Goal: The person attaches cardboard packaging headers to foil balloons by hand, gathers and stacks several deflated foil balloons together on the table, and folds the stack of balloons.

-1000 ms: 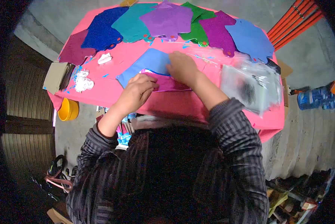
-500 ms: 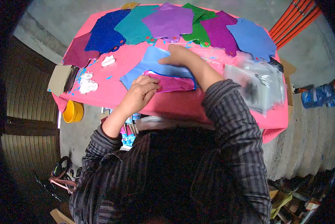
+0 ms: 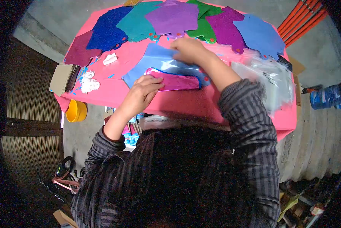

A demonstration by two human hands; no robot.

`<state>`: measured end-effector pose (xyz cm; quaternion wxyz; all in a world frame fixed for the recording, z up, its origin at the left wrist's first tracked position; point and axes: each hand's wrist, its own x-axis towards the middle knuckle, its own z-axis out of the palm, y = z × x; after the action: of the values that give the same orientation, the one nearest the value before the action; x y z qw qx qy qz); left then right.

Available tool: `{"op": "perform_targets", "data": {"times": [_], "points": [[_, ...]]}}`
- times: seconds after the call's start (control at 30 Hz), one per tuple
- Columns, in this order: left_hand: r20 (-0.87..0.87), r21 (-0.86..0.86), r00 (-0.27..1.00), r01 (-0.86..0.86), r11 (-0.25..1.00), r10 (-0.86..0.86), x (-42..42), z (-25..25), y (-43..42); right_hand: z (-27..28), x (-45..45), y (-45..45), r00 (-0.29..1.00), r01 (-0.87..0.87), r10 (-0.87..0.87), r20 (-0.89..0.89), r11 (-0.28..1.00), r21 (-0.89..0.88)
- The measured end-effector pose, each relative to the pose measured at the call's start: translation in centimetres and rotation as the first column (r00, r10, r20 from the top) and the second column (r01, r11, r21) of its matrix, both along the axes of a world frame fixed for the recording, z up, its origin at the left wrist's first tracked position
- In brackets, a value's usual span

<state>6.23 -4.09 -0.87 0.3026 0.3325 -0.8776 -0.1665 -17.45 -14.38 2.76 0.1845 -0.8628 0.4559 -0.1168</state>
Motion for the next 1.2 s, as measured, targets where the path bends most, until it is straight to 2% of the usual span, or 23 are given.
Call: {"op": "perform_targets", "data": {"times": [0.07,0.1,0.2,0.23,0.3,0.33,0.43,0.47,0.5,0.57,0.63,0.7,0.77,0.87,0.9,1.03,1.13,1.17,1.2], "points": [[-0.007,-0.001,1.0,-0.007,1.0,0.007,0.1,-0.2,0.1,-1.2,0.3,1.6,0.991,-0.1,0.126,0.034,0.905,-0.414],[-0.016,0.014,1.0,-0.007,1.0,0.007,0.1,-0.4,0.1,-1.6,0.4,2.2,0.991,-0.103,0.128,0.034,0.906,-0.411],[-0.035,0.044,0.999,-0.008,0.999,0.01,0.2,0.0,0.4,-2.1,0.8,4.2,0.924,-0.362,0.212,-0.318,0.748,-0.555],[-0.06,0.099,0.989,-0.132,0.986,0.139,0.1,0.5,1.0,-2.0,0.9,4.8,0.924,-0.362,0.212,-0.318,0.75,-0.553],[-0.086,0.215,0.918,-0.363,0.907,0.387,-0.5,1.8,2.0,-1.4,0.8,6.0,0.867,-0.472,0.262,-0.424,0.705,-0.528],[-0.084,0.218,0.918,-0.362,0.906,0.387,-0.8,2.0,2.2,-1.2,0.9,6.3,0.832,-0.526,0.286,-0.475,0.68,-0.511],[-0.328,0.047,0.836,-0.45,0.892,0.439,-1.6,2.2,2.4,-1.4,0.8,6.5,0.83,-0.537,0.298,-0.471,0.655,-0.531],[-0.326,0.048,0.836,-0.453,0.89,0.442,-1.2,1.9,2.2,-1.4,0.8,6.5,0.83,-0.541,0.301,-0.47,0.642,-0.544],[-0.24,0.002,0.898,-0.38,0.925,0.369,-0.6,1.1,1.8,-1.6,0.7,6.4,0.83,-0.541,0.304,-0.468,0.641,-0.544],[-0.055,-0.068,0.976,-0.213,0.975,0.209,0.4,0.4,1.3,-2.1,0.5,6.2,0.83,-0.533,0.269,-0.488,0.641,-0.553],[-0.035,-0.056,0.979,-0.205,0.977,0.203,0.6,0.2,1.2,-2.4,0.3,5.9,0.832,-0.526,0.25,-0.496,0.643,-0.557],[0.006,-0.028,0.982,-0.188,0.982,0.188,0.5,0.3,1.3,-2.3,0.0,5.8,0.847,-0.448,0.156,-0.507,0.724,-0.525],[0.009,-0.023,0.983,-0.185,0.982,0.185,0.5,0.4,1.3,-2.2,-0.4,5.6,0.85,-0.405,0.109,-0.516,0.761,-0.507],[0.011,-0.02,0.982,-0.189,0.982,0.189,0.5,0.4,1.3,-2.2,-1.4,4.9,0.859,-0.253,-0.008,-0.513,0.862,-0.439],[0.004,-0.015,0.982,-0.189,0.982,0.189,0.5,0.4,1.3,-2.1,-1.7,4.6,0.858,-0.256,-0.006,-0.514,0.861,-0.439],[-0.015,-0.006,0.982,-0.189,0.982,0.189,0.6,0.2,1.4,-1.9,-2.3,4.1,0.81,-0.156,-0.072,-0.583,0.93,-0.332],[-0.031,-0.002,0.981,-0.189,0.982,0.189,0.5,0.1,1.4,-1.6,-2.6,4.5,0.74,0.006,-0.169,-0.652,0.97,-0.244],[-0.024,-0.017,0.981,-0.192,0.981,0.192,0.5,0.1,1.4,-1.3,-2.6,4.9,0.739,0.003,-0.166,-0.653,0.97,-0.243],[-0.016,-0.033,0.981,-0.196,0.98,0.195,0.5,0.2,1.3,-1.0,-2.7,5.4,0.741,0.046,-0.248,-0.624,0.946,-0.321]]}}
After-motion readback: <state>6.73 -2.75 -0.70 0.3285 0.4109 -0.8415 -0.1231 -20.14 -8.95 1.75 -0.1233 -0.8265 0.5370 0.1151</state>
